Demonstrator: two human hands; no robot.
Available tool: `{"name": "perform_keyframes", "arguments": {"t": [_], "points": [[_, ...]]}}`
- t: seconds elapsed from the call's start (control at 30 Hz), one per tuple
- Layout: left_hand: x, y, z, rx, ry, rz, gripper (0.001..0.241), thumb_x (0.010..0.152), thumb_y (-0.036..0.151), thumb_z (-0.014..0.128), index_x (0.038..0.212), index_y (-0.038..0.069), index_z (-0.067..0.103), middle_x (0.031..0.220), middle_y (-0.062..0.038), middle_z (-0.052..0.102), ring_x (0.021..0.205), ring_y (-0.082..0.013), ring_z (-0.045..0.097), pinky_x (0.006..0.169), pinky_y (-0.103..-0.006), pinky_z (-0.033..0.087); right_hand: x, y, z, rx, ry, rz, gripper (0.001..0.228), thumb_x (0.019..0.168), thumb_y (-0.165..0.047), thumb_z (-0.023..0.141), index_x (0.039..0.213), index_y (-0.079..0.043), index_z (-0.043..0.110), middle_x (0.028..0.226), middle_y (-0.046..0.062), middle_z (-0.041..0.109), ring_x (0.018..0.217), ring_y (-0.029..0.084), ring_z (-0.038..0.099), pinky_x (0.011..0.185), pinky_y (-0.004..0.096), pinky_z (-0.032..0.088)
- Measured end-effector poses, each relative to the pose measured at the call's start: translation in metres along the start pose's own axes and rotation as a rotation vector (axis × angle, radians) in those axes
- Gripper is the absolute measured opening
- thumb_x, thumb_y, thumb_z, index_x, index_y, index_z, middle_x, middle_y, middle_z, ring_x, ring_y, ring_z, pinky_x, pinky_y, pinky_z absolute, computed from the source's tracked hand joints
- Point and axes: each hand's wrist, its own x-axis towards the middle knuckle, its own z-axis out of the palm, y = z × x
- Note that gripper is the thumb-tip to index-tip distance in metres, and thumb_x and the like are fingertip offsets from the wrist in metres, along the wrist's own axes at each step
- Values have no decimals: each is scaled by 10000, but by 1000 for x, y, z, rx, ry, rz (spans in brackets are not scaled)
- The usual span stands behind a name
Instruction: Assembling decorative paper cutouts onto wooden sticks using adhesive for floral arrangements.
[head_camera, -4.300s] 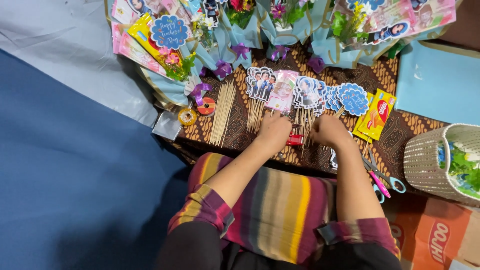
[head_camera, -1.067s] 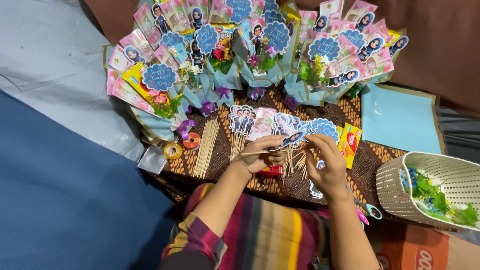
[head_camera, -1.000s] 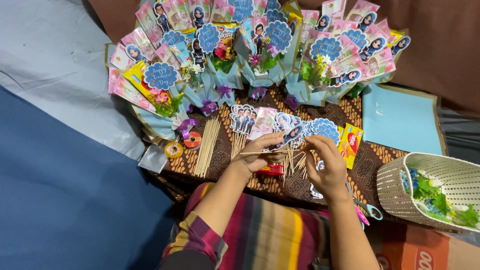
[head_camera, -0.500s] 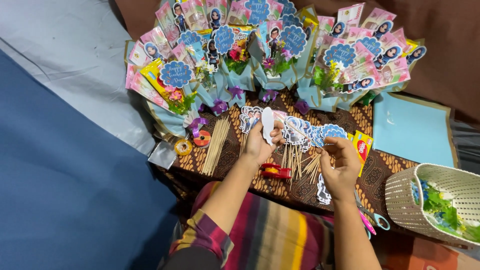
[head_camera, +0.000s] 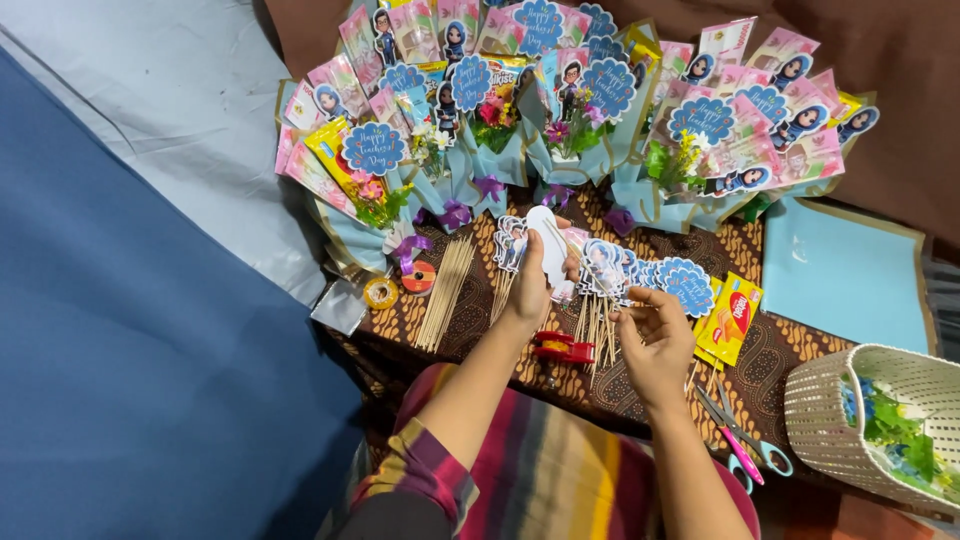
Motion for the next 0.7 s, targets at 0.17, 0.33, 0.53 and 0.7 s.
{"name": "perform_keyframes", "arguments": {"t": [0.17,0.33,0.53,0.7], "points": [[0,4,2,40,-109,161,559,960,517,268,1214,41,412,731,-125,555,692,-176,607,637,-263,494,-2,-4,10,49,-34,50,312,751,169,526,1050,81,540,985,155,497,736,249,644,627,290,542],[1,6,-1,68,-120,168,427,997,342,299,1296,47,374,911,-154,615,878,-188,615,752,-269,493,-4,-12,16,53,-101,74,334,753,176,528,1072,76,538,998,155,488,748,281,658,639,306,557],[-3,15,-1,97,15,150,351,973,200,417,1256,1,476,980,-140,624,841,-166,635,677,-282,547,-6,-2,15,55,-152,118,355,739,187,527,1078,81,532,998,160,489,755,301,661,652,329,565],[-3,17,-6,135,110,138,280,885,132,589,1133,7,553,907,-113,617,725,-173,648,534,-281,569,-6,-5,14,24,-182,187,366,731,202,527,1079,89,529,1010,185,489,760,325,657,671,359,564]]}}
